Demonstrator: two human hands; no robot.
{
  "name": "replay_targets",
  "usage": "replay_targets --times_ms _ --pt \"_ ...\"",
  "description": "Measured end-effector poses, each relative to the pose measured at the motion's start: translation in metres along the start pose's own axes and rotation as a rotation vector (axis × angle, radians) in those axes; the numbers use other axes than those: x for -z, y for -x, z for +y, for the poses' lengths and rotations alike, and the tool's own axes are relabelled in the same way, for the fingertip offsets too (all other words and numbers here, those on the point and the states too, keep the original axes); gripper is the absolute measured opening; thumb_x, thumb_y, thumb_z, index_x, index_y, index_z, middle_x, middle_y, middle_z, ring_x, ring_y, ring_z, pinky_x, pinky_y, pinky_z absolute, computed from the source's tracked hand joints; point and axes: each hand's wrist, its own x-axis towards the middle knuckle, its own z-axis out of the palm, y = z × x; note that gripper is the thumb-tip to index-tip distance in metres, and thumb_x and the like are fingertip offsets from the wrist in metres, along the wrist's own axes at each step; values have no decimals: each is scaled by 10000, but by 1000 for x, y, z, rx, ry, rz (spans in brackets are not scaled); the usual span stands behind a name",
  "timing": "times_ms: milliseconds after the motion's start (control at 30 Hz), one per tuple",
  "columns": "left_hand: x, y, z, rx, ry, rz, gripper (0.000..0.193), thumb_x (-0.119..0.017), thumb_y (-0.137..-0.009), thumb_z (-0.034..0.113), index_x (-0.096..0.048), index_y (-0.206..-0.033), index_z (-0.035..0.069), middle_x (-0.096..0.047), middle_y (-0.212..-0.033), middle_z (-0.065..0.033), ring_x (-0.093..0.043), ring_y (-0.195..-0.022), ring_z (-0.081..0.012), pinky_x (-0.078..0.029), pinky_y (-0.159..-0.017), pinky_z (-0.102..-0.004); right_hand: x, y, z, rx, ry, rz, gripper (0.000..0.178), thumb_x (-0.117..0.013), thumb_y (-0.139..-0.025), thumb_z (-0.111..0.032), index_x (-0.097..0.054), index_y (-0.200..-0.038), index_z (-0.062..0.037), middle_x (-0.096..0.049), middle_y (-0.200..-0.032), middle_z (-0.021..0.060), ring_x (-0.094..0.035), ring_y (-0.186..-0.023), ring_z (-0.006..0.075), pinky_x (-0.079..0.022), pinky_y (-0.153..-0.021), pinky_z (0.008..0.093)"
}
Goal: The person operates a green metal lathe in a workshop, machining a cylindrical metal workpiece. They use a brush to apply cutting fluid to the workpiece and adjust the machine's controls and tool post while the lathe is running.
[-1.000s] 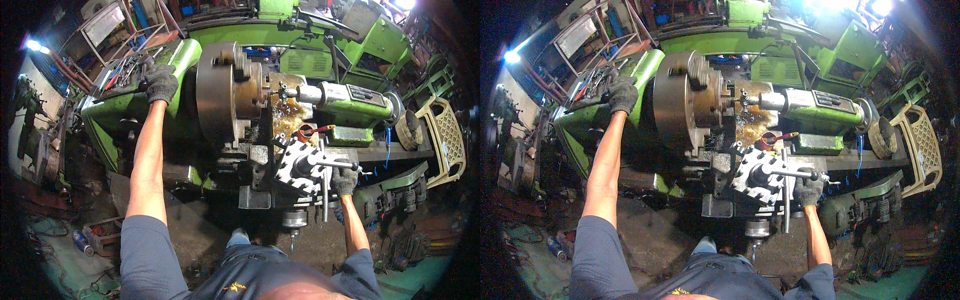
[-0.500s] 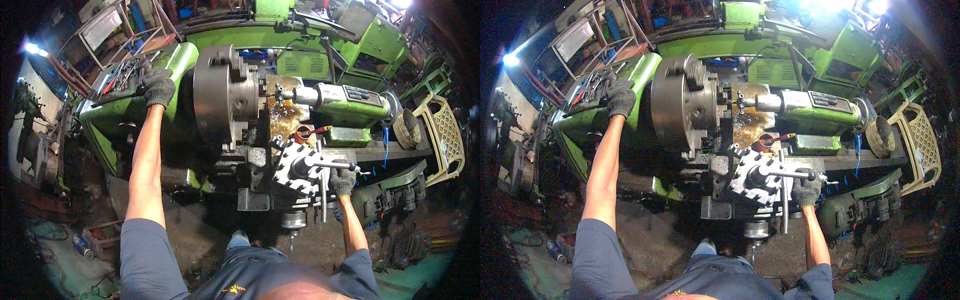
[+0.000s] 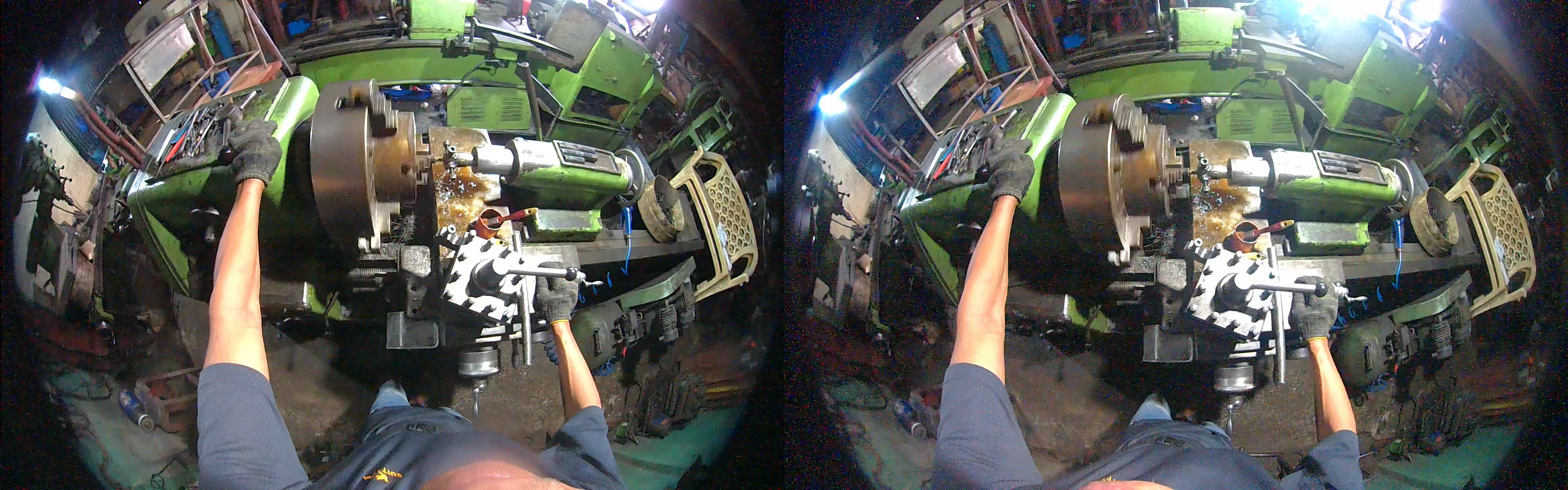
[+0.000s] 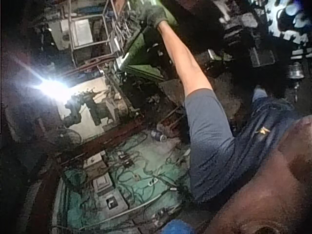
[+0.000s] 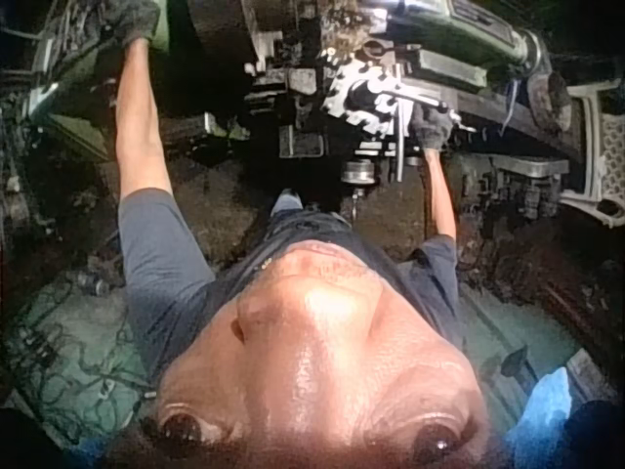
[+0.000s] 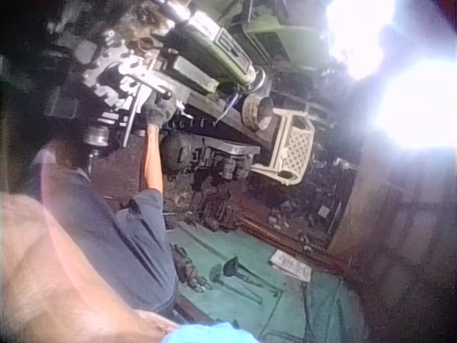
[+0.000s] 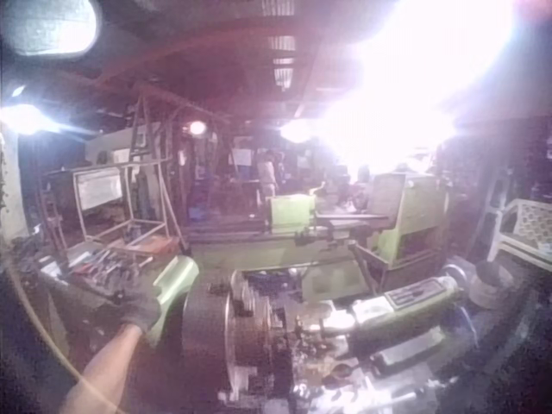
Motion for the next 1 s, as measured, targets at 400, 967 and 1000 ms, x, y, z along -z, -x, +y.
replay_targets --times_ms 400,967,1000 --pt "-11 3 -10 63 -28 -5 248 -582 -788 163 -779 -940 160 -727 -1010 -116 -632 -1053 -324 -389 -1040 -504 4 -6 -8 4 34 41 129 -712 -813 -149 -703 -931 -97 -694 -936 120 -660 -906 344 -512 -832 454" --pt "-13 3 -12 -24 -10 16 242 -616 -757 168 -785 -924 122 -731 -1012 -127 -640 -1036 -327 -354 -1097 -493 -10 11 14 -15 119 -25 146 -691 -818 -187 -696 -949 -123 -685 -970 107 -629 -941 359 -487 -845 471" --pt "-12 1 -5 -15 13 12 245 -623 -757 166 -784 -934 116 -730 -1014 -134 -640 -1035 -331 -375 -1083 -478 -11 12 16 16 143 -13 139 -697 -811 -181 -701 -937 -123 -685 -971 107 -630 -944 357 -486 -845 470"
